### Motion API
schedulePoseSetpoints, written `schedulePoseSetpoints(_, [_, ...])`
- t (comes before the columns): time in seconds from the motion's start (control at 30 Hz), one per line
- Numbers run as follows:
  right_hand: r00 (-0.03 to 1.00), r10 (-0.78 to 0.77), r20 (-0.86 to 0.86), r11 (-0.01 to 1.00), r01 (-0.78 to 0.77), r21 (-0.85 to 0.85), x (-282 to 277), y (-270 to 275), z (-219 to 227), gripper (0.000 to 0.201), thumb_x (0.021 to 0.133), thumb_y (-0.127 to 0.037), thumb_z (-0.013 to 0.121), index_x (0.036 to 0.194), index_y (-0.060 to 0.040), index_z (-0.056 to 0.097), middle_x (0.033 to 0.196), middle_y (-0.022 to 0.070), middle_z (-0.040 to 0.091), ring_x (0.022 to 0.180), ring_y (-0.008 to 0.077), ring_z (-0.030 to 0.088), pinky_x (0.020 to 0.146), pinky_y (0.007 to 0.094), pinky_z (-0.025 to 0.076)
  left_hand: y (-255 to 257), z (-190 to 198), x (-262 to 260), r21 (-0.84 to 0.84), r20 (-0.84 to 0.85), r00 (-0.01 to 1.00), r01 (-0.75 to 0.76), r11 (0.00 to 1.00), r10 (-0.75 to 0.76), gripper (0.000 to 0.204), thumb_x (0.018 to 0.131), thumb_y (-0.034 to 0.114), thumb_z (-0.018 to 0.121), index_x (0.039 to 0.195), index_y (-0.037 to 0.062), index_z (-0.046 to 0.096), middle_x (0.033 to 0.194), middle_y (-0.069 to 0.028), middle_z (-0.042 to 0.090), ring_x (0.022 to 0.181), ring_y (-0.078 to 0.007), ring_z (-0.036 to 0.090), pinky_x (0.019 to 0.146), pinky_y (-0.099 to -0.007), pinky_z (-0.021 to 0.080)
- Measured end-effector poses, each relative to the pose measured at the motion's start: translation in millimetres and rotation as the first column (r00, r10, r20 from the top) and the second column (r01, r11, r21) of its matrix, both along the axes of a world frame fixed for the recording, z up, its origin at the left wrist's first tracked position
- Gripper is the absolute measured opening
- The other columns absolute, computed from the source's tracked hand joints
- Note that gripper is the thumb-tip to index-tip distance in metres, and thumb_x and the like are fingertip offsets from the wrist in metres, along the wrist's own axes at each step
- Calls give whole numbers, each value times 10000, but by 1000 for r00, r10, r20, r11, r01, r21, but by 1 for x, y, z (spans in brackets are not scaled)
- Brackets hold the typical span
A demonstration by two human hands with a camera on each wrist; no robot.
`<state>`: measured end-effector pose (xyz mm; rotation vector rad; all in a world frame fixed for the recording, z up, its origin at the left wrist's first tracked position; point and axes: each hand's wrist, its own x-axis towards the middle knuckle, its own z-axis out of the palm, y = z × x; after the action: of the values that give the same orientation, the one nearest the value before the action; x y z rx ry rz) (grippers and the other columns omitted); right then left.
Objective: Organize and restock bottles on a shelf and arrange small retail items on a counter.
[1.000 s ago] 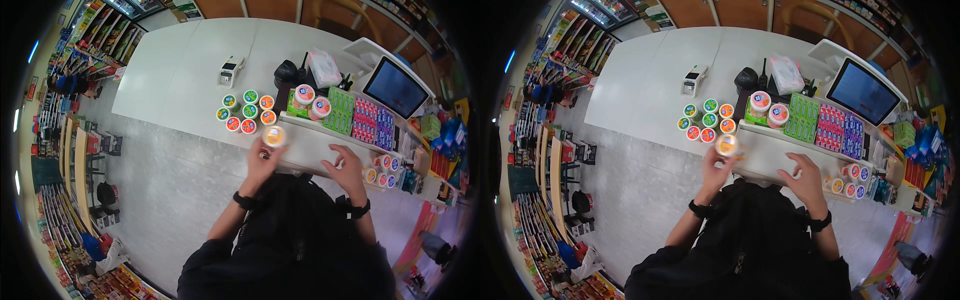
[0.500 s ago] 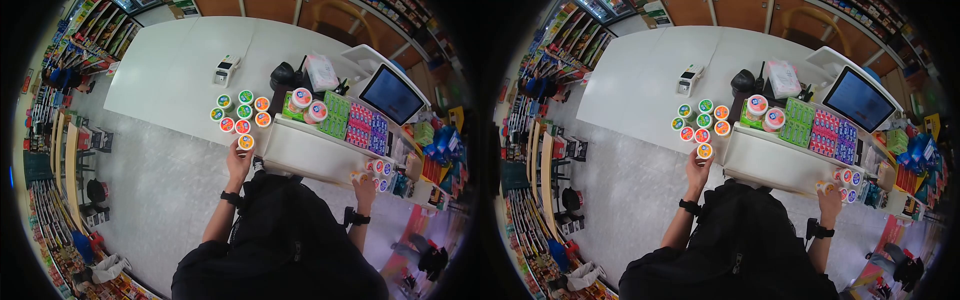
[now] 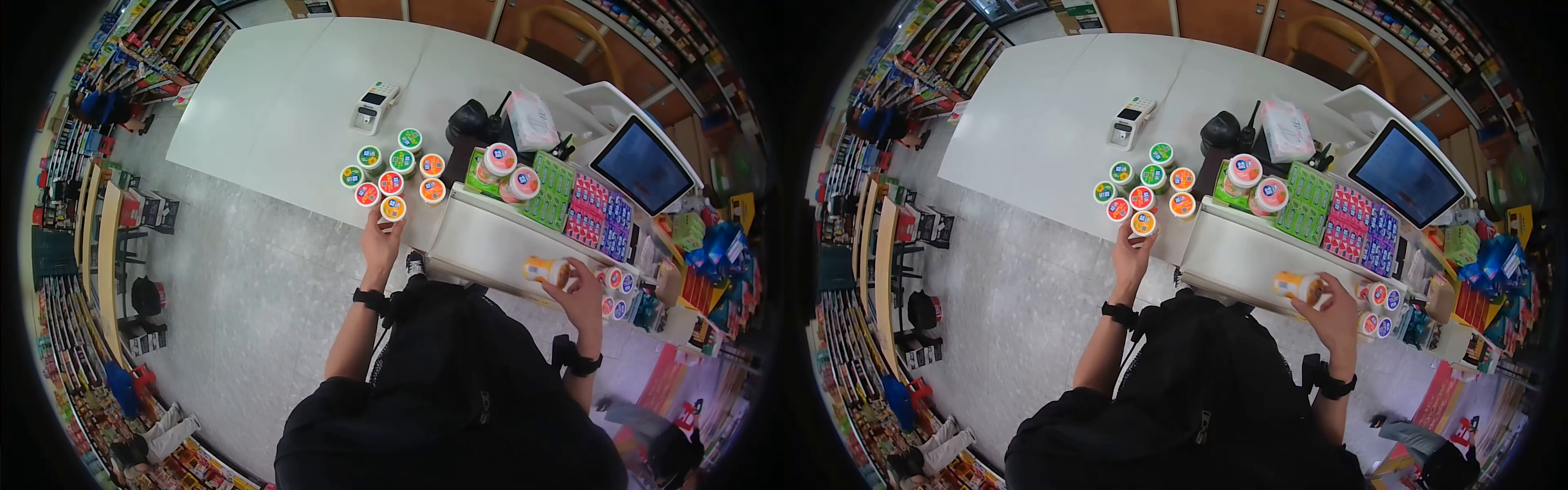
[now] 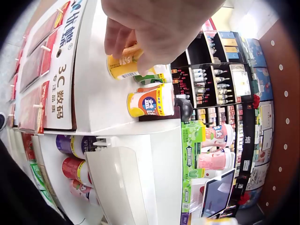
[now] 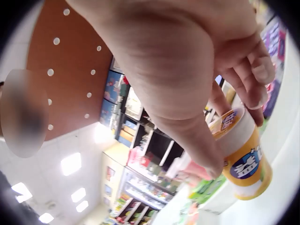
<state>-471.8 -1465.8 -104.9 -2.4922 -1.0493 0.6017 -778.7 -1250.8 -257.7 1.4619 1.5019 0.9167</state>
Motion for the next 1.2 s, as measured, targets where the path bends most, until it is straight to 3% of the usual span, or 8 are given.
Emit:
schedulePoseSetpoints(0.13, [893,375,-248,891,-273,362,-47,64,29,622,668,-214,866,1234,-79,646,960,55,672,582,95,476,545,234,441,4,-12,-4,-12,-24,1000,-4,1000,4,558,808,187,787,1300,27,578,1127,-141,702,893,-245,725,735,-346,582])
schedulePoseSetpoints(0.23, [830,516,-209,823,-414,388,-82,110,31,608,691,-221,837,1243,-76,628,1011,74,653,643,156,571,595,289,487,2,-19,-6,-56,-46,999,-3,998,1,571,804,231,788,1295,11,598,1129,-154,708,877,-249,731,747,-346,576])
schedulePoseSetpoints(0.4, [736,656,169,678,-672,298,-122,157,-28,568,739,-211,767,1272,-121,592,1021,100,611,821,295,646,722,406,524,-9,-13,-9,-83,-115,993,3,997,-13,571,802,245,774,1281,-17,608,1120,-183,710,864,-259,736,751,-347,574])
schedulePoseSetpoints(0.63, [690,686,232,692,-717,83,-154,193,-67,569,735,-235,764,1246,-65,581,1032,164,634,893,335,675,758,432,545,-19,-10,-9,-122,-81,997,-25,992,15,681,797,194,777,1357,-85,509,1281,-248,617,992,-266,712,748,-341,603])
schedulePoseSetpoints(0.87, [713,675,188,732,-679,-54,-164,198,-92,476,730,-208,757,1139,-25,597,1013,172,651,886,321,693,734,434,554,-20,-24,-1,-74,-179,983,37,997,-50,808,735,188,806,1432,-3,446,1116,-215,686,893,-276,715,735,-371,569])
schedulePoseSetpoints(1.03, [746,641,180,740,-663,112,-151,179,-82,345,717,-132,733,1023,-19,622,966,180,677,807,325,702,684,434,557,-22,-34,6,-59,-54,998,38,998,-41,870,716,209,853,1451,40,419,1249,-188,643,979,-285,700,771,-374,584])
schedulePoseSetpoints(1.13, [775,628,68,716,-610,341,-133,154,-67,335,786,-219,719,1066,-49,650,982,157,675,932,328,676,776,441,541,-16,-36,8,39,-29,993,120,992,-119,890,713,212,867,1456,36,410,1303,-201,612,1024,-300,689,787,-378,589])
schedulePoseSetpoints(1.2, [810,585,-45,796,-563,224,-113,135,-61,449,824,-314,719,1208,-97,637,1044,128,670,990,343,646,860,456,507,-15,-35,13,134,-3,987,161,978,-162,893,712,209,870,1456,31,408,1318,-224,597,1039,-312,684,793,-381,590])
